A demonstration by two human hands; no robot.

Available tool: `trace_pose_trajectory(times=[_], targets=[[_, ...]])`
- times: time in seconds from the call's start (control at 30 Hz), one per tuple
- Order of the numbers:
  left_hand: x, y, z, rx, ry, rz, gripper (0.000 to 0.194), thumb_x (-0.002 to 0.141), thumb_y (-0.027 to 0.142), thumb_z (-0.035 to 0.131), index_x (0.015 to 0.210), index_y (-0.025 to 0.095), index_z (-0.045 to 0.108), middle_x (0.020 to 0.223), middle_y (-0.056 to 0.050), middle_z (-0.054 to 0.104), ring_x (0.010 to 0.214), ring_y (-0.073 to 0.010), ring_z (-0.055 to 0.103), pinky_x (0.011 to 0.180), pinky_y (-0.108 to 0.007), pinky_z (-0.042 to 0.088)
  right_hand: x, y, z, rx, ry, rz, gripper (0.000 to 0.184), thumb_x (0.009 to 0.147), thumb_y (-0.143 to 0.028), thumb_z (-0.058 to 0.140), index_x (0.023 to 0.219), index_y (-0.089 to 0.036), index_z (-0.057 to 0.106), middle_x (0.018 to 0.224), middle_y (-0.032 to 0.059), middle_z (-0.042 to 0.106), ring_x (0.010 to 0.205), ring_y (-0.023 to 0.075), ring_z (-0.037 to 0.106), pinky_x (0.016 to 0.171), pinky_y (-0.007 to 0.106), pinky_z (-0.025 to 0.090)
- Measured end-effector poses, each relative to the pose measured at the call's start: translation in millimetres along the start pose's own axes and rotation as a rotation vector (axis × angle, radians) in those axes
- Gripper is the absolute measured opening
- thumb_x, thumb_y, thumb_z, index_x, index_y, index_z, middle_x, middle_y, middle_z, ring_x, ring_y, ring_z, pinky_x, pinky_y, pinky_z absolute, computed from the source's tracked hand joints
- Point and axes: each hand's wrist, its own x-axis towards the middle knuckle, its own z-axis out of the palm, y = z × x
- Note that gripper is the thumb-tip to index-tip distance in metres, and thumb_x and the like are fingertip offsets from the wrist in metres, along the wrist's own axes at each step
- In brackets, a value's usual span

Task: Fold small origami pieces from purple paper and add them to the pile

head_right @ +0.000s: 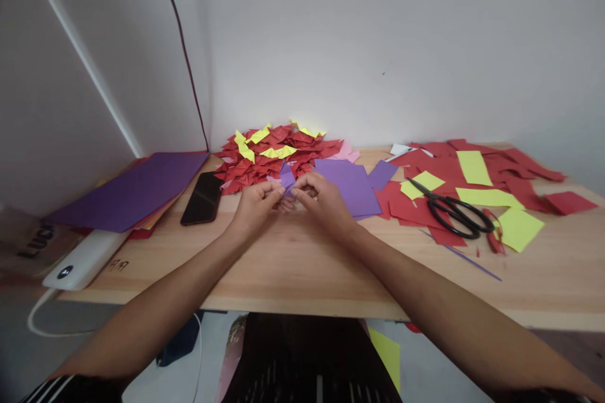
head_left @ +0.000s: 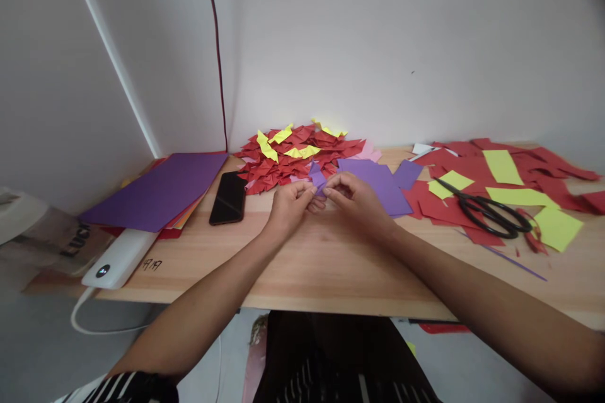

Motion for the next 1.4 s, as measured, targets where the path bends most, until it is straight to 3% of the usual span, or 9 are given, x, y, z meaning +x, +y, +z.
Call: trace_pose_trajectory(times=[0.17, 0.53, 0.63, 0.83, 0.93, 1.2, 1.4], targets=[[-5, 2, 4.2, 0.132, 0.042, 0.078, 0.02, 0.085, 0.028, 0.059, 0.075, 0.012, 0.065, 0.064, -0.005, 0.068, 0.061, -0.0137, 0.067, 0.057, -0.022, 0.052, 0, 4, 5, 0.235, -0.008, 0.197, 0.016, 0.083, -0.035, 0.062, 0.084, -0.02, 0.056, 0.077, 0.0003, 0.062, 0.072, 0.0149, 0.058, 0.068, 0.029, 0.044], [-14, 8, 4.3, 0.516, 0.063, 0.277, 0.019, 0.09, 0.024, 0.052, 0.077, 0.017, 0.065, 0.07, -0.002, 0.069, 0.066, -0.0133, 0.064, 0.067, -0.024, 0.047, 4, 4, 4, 0.333, -0.054, 0.264, 0.026, 0.076, -0.038, 0.065, 0.086, -0.021, 0.049, 0.073, -0.0022, 0.058, 0.063, 0.0123, 0.054, 0.06, 0.027, 0.042], [-13, 8, 5.1, 0.496, 0.072, 0.262, 0.017, 0.088, 0.024, 0.053, 0.078, 0.017, 0.065, 0.069, -0.002, 0.068, 0.067, -0.0134, 0.064, 0.067, -0.024, 0.047, 4, 3, 2, 0.335, -0.101, 0.283, 0.028, 0.076, -0.041, 0.064, 0.087, -0.02, 0.049, 0.073, -0.0019, 0.058, 0.063, 0.0123, 0.054, 0.06, 0.027, 0.041], [-3, -3, 6.2, 0.126, -0.015, -0.018, 0.017, 0.086, 0.028, 0.054, 0.079, 0.013, 0.06, 0.07, -0.005, 0.069, 0.06, -0.0116, 0.064, 0.057, -0.022, 0.05, 4, 4, 1, 0.336, -0.053, 0.259, 0.029, 0.075, -0.042, 0.065, 0.083, -0.021, 0.047, 0.07, -0.0032, 0.055, 0.064, 0.0124, 0.053, 0.062, 0.027, 0.042], [0, -7, 5.0, 0.077, -0.038, -0.056, 0.017, 0.084, 0.026, 0.054, 0.074, 0.013, 0.057, 0.066, -0.005, 0.067, 0.053, -0.0094, 0.061, 0.049, -0.019, 0.047, 4, 3, 2, 0.328, -0.054, 0.246, 0.029, 0.075, -0.042, 0.066, 0.083, -0.021, 0.048, 0.07, -0.0037, 0.053, 0.065, 0.0121, 0.052, 0.061, 0.026, 0.041], [-3, -2, 4.1, 0.154, 0.033, -0.029, 0.015, 0.077, 0.023, 0.056, 0.064, 0.015, 0.055, 0.059, -0.002, 0.063, 0.048, -0.0092, 0.054, 0.046, -0.019, 0.039, 3, -1, 2, 0.366, -0.121, 0.281, 0.031, 0.074, -0.044, 0.066, 0.082, -0.021, 0.047, 0.07, -0.0036, 0.055, 0.062, 0.0116, 0.052, 0.059, 0.026, 0.04], [-8, 4, 6.0, 0.549, 0.117, 0.173, 0.016, 0.074, 0.017, 0.054, 0.059, 0.015, 0.056, 0.054, 0.002, 0.053, 0.053, -0.009, 0.043, 0.053, -0.022, 0.031, 0, -13, -1, 0.285, -0.216, 0.344, 0.029, 0.083, -0.047, 0.056, 0.075, -0.021, 0.047, 0.059, -0.0043, 0.051, 0.052, 0.0103, 0.044, 0.051, 0.025, 0.034]])
